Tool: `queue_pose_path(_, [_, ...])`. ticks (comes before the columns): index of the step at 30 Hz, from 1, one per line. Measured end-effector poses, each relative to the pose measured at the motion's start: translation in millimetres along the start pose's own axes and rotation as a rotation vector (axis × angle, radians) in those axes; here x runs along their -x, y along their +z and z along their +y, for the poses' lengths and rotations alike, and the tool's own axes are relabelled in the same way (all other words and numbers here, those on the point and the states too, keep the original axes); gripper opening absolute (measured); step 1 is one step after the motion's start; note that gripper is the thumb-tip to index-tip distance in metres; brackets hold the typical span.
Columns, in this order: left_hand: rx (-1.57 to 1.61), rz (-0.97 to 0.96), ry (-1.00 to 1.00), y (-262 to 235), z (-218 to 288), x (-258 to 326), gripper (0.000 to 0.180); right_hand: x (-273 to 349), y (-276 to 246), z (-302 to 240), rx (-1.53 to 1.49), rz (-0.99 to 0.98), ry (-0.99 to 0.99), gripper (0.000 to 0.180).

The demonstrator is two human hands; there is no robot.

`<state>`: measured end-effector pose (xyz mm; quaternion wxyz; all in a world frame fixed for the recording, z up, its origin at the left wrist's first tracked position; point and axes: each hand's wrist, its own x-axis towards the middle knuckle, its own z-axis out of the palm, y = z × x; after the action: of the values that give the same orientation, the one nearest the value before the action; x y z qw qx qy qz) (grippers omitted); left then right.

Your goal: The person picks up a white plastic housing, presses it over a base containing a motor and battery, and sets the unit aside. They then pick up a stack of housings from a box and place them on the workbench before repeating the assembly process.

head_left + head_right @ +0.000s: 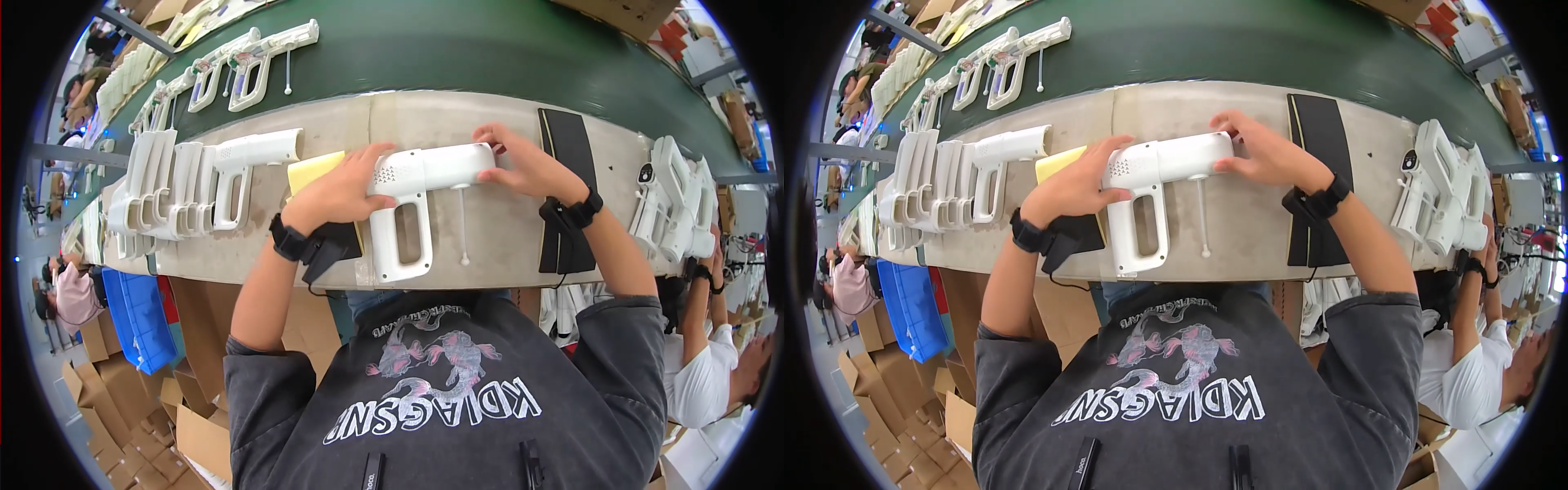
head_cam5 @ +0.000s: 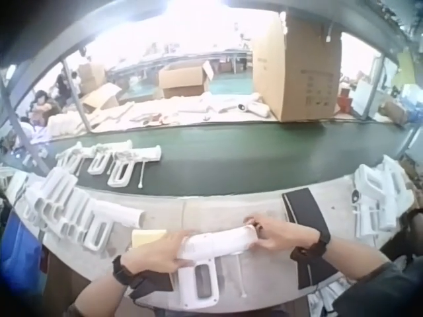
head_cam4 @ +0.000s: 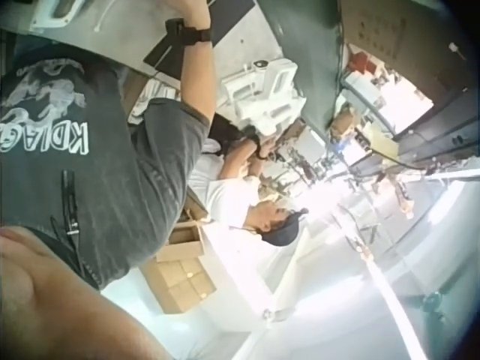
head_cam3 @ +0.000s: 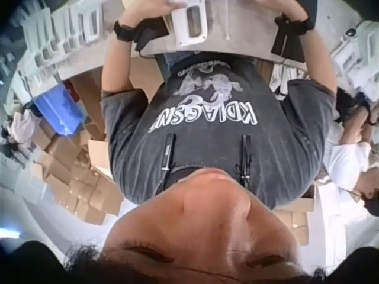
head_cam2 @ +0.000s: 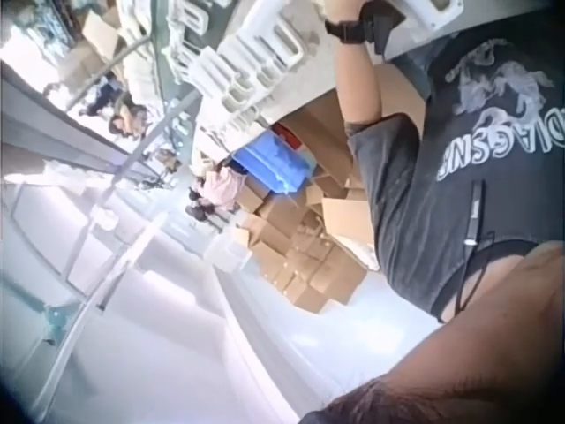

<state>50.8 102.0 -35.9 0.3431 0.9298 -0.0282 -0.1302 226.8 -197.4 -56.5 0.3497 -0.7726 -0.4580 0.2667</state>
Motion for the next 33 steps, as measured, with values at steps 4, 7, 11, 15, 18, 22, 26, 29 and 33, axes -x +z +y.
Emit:
queue_pose_path(4, [0.039, -0.068, 0.084, -11, 11, -11, 0.088, 15, -2, 6, -0.264, -0.035, 0.051, 0.057])
queue_pose_path(7, [0.146, -0.071, 0.119, -13, 28, -6, 0.096, 55, -2, -7, -0.627, 0.017, 0.135, 0.07])
queue_pose_path(11, [0.223, -0.043, 0.205, -12, 63, 0, 0.085, 99, -1, -36, -0.93, 0.068, 0.223, 0.065])
queue_pose_path(15, [0.529, 0.165, 0.313, 6, 74, -29, 0.064, 165, -11, -37, -1.019, 0.468, 0.27, 0.052])
queue_pose_path(18, [0.349, 0.41, 0.321, -1, 92, -31, 0.041, 224, -28, -18, -1.183, 0.845, 0.267, 0.046])
queue_pose_path(22, [0.453, 0.303, 0.29, 4, 67, -21, 0.042, 270, -67, 0, -1.171, 1.553, 0.067, 0.034])
queue_pose_path(26, [0.472, 0.215, 0.248, 9, 54, -14, 0.038, 354, -118, 61, -0.968, 1.637, 0.126, 0.033])
queue_pose_path(29, [0.488, 0.169, 0.231, 6, 46, -12, 0.037, 364, -127, 83, -0.731, 1.81, 0.305, 0.032])
queue_pose_path(33, [0.37, 0.235, 0.237, -21, 28, -18, 0.035, 373, -124, 116, -0.599, 1.749, 0.671, 0.051])
